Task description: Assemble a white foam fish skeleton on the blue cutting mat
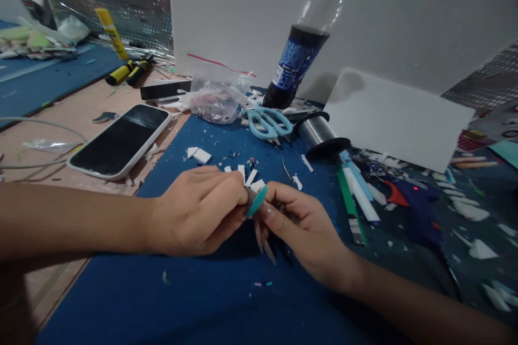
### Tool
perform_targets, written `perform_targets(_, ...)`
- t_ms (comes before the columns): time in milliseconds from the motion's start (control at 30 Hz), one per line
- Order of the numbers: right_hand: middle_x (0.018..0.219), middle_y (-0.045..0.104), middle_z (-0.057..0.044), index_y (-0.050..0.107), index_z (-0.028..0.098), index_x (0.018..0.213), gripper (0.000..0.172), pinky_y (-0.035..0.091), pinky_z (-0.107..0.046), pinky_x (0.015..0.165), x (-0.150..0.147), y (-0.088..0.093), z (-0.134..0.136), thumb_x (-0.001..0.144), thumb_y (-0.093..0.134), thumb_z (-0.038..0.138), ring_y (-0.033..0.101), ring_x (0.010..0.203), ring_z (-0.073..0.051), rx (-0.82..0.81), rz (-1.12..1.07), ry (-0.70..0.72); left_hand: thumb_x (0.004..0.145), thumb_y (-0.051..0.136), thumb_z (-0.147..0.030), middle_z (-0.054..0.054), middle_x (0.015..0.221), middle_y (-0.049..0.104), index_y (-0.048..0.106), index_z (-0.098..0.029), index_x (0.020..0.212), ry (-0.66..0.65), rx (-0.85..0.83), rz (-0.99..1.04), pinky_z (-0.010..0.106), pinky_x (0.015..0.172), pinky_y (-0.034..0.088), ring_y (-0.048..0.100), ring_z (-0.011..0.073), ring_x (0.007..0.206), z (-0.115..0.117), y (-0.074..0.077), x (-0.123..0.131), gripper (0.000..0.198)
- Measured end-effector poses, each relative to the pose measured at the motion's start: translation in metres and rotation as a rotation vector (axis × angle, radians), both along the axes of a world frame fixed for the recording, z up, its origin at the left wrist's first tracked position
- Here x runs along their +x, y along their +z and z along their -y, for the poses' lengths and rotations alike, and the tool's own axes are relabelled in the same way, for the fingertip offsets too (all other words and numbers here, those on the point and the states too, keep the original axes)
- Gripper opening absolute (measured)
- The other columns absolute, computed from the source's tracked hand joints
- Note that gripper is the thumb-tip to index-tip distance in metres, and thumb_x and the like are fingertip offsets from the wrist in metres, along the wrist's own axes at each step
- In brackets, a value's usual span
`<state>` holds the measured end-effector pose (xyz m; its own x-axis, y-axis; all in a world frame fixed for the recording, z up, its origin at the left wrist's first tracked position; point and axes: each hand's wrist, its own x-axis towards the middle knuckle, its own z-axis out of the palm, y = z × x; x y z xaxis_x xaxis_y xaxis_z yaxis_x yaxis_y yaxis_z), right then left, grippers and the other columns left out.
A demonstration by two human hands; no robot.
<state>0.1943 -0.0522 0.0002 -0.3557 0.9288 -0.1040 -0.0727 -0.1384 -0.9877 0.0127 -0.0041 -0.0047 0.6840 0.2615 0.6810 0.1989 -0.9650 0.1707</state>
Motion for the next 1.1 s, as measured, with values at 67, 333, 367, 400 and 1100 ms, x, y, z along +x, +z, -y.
perform_targets(67, 0.056, 0.054, 0.006, 0.051, 0.019, 0.070, 0.031, 0.040, -0.019, 0.043, 0.000, -0.001, 0.000, 0.085, 0.063, 0.043, 0.050, 0.045, -0.005, 0.009, -0.011, -0.018, 0.090, 0.037, -0.011, -0.001, 0.063, 0.053, 0.038, -0.020, 0.081, 0.084, 0.021, -0.043, 0.026, 0.050, 0.037, 0.049, 0.0129, 0.052, -0.005, 0.005, 0.001, 0.013)
perform_targets(333, 0.058, 0.054, 0.005, 0.051, 0.019, 0.071, 0.030, 0.042, -0.019, 0.044, -0.001, 0.000, 0.000, 0.088, 0.058, 0.042, 0.052, 0.047, -0.005, 0.048, 0.014, -0.018, 0.095, 0.040, -0.024, 0.007, 0.079, 0.060, 0.054, -0.013, 0.087, 0.451, 0.130, -0.524, 0.028, 0.069, 0.042, 0.056, 0.0208, 0.080, -0.062, 0.009, 0.014, 0.019)
perform_targets(367, 0.058, 0.055, 0.005, 0.051, 0.019, 0.071, 0.029, 0.042, -0.019, 0.044, -0.001, 0.000, 0.000, 0.088, 0.058, 0.041, 0.052, 0.046, -0.005, 0.047, 0.010, -0.014, 0.095, 0.042, -0.027, 0.008, 0.082, 0.061, 0.054, -0.012, 0.089, 0.442, 0.126, -0.591, 0.030, 0.072, 0.043, 0.056, 0.0221, 0.084, -0.067, 0.007, 0.015, 0.020)
perform_targets(400, 0.058, 0.055, 0.005, 0.051, 0.019, 0.071, 0.029, 0.042, -0.019, 0.044, -0.001, 0.000, 0.000, 0.089, 0.058, 0.041, 0.051, 0.046, -0.005, 0.044, 0.005, -0.012, 0.095, 0.043, -0.030, 0.010, 0.085, 0.061, 0.055, -0.011, 0.090, 0.433, 0.121, -0.652, 0.031, 0.075, 0.043, 0.055, 0.0234, 0.087, -0.071, 0.005, 0.017, 0.023)
perform_targets(1100, 0.058, 0.055, 0.006, 0.052, 0.018, 0.070, 0.027, 0.042, -0.019, 0.045, 0.000, -0.002, -0.001, 0.091, 0.055, 0.034, 0.052, 0.045, -0.004, 0.053, -0.015, -0.011, 0.097, 0.034, -0.021, 0.009, 0.084, 0.064, 0.060, -0.012, 0.089, 0.438, 0.126, -0.695, 0.031, 0.071, 0.045, 0.060, 0.0207, 0.079, -0.069, 0.011, 0.019, 0.029)
